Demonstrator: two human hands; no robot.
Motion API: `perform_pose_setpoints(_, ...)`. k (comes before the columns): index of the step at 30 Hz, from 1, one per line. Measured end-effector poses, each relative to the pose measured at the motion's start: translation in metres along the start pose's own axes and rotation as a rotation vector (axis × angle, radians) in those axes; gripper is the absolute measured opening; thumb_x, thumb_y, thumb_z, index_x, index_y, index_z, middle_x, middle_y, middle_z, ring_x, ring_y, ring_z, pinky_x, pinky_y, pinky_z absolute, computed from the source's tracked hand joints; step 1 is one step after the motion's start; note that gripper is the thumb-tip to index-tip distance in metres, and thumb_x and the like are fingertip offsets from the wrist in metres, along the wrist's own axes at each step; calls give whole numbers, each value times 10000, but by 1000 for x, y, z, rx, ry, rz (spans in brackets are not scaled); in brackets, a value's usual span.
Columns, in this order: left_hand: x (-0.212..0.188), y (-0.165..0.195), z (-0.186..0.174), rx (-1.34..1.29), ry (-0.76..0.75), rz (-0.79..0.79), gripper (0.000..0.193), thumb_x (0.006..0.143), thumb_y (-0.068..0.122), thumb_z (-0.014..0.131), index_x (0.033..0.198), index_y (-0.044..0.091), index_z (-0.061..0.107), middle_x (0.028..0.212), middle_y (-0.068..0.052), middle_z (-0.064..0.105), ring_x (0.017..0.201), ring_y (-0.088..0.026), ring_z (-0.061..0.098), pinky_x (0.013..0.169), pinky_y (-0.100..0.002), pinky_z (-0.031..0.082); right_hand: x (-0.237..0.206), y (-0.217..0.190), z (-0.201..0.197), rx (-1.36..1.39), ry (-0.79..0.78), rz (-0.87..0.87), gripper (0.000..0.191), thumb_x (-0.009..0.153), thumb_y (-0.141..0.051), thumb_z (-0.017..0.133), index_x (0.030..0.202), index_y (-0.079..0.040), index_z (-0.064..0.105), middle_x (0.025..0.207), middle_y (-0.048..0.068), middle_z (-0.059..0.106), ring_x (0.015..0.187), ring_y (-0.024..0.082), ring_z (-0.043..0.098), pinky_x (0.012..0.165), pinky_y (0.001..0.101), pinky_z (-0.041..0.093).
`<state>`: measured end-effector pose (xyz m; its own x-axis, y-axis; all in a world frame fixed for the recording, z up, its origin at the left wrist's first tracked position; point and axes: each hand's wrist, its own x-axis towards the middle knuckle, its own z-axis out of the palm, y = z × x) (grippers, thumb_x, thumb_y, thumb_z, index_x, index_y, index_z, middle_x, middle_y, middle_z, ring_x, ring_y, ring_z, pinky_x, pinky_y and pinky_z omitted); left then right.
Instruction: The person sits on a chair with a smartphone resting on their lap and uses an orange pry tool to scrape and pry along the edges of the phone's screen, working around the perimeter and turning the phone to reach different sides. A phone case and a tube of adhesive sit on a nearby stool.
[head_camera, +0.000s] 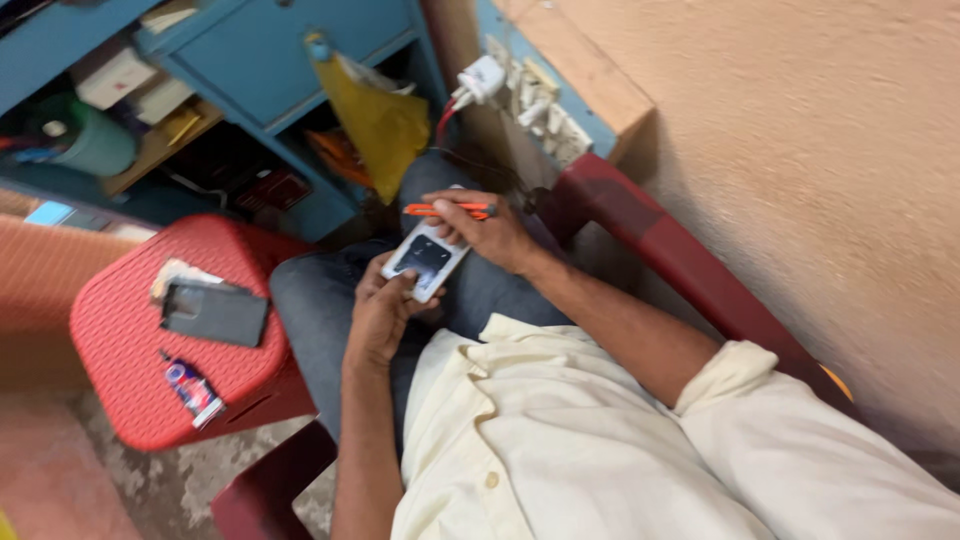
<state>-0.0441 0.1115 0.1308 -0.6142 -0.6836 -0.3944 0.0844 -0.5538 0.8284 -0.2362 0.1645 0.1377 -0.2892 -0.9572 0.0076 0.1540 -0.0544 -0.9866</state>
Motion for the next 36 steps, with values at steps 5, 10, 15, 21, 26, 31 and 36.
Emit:
perform_pose_setpoints(5,2,0,-13,21,55,-10,357,972,139,637,1285,23,509,956,-142,707,655,-249,724,486,-287,569,5,-4,19,-41,-47,-9,351,1077,-266,569,1272,-7,703,991,54,752,815,63,666,745,218,567)
perform_pose_setpoints(10,7,-1,-33,-47,43,24,292,970,127,642,1210,28,511,895,-127,700,611,-224,713,449,-276,543,12,3,29,-209,50,26,304,1060,-217,594,1189,21,732,944,77,769,784,85,672,704,240,564)
perform_pose_setpoints(15,28,-6,-59,-90,118,45,267,969,124,645,1195,35,534,871,-128,692,592,-213,698,442,-272,534,31,22,35,-215,-31,-57,329,1067,-187,581,1314,11,672,1058,92,772,874,90,688,800,249,575)
perform_pose_setpoints(21,55,-16,-85,-142,142,18,292,954,113,648,1204,27,525,906,-123,686,622,-222,717,518,-315,596,44,38,38,-355,-66,-76,333,1082,-174,566,1337,18,658,1085,110,773,924,117,715,828,267,587)
perform_pose_setpoints(26,63,-17,-94,-131,149,-7,365,939,142,660,1282,56,570,994,-57,714,766,-182,732,636,-329,635,52,45,38,-486,70,-104,311,1062,-153,571,1296,33,657,1099,110,758,934,132,737,824,279,594)
perform_pose_setpoints(31,70,-14,-104,-90,171,-29,352,1009,281,644,1268,43,637,996,-60,707,817,-135,690,665,-286,594,65,56,33,-381,307,-160,316,1121,-143,547,1347,63,627,1138,118,727,1001,151,693,932,299,569)
perform_pose_setpoints(36,76,-11,-107,-64,206,0,382,994,313,634,1297,79,640,1040,-41,712,864,-107,677,695,-268,576,65,60,30,-398,281,-108,318,1111,-129,522,1346,64,614,1122,130,732,973,167,710,909,308,579)
